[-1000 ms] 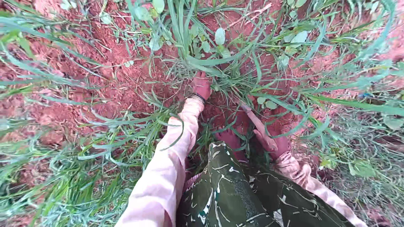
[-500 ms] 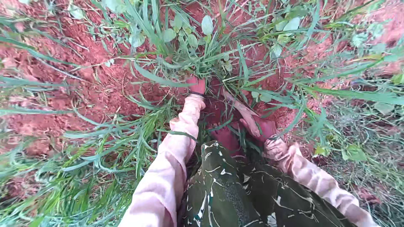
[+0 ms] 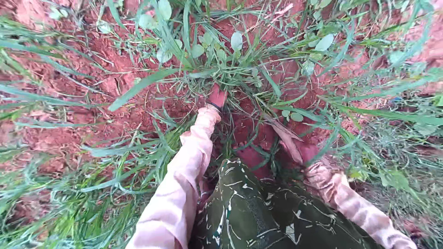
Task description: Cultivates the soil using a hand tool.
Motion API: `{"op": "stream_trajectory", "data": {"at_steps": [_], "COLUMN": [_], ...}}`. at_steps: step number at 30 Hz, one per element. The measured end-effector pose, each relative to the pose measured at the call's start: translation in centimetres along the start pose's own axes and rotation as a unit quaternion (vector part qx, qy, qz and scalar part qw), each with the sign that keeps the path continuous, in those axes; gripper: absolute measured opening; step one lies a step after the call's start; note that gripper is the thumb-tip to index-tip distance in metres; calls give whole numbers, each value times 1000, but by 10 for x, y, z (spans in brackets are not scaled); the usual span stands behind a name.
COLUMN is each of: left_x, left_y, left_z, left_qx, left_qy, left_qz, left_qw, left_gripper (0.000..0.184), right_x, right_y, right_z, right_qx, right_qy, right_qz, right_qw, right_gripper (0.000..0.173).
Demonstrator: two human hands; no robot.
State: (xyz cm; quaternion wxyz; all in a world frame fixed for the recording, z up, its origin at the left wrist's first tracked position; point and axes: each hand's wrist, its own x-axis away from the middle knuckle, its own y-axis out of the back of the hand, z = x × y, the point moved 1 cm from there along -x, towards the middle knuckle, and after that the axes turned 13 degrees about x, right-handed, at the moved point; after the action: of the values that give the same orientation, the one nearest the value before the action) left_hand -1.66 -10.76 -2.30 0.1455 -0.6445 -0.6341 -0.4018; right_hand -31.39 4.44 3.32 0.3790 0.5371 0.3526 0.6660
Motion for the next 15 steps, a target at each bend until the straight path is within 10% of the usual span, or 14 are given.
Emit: {"op": "stream_trajectory", "data": {"at_steps": [9,14,15], "left_x": [13,-8,-6], "left_y": [4,5,3], "left_z": [-2,12,15], "left_qx": [3,-17,-28], "left_qy": [1,14,11], "left_qz": [2,0,2], "left_qw": [1000,1000,1000], "left_gripper": [43,41,41], "right_x": [-21,-25,-42], "right_y": [0,-67,-30], "right_z": [19,1,16], "right_qx": [-29,64,38], "right_qy": [2,-21,-5], "right_qz": [48,-100,9], "right_qw": [998,993,999], "right_gripper": [52,49,49]}}
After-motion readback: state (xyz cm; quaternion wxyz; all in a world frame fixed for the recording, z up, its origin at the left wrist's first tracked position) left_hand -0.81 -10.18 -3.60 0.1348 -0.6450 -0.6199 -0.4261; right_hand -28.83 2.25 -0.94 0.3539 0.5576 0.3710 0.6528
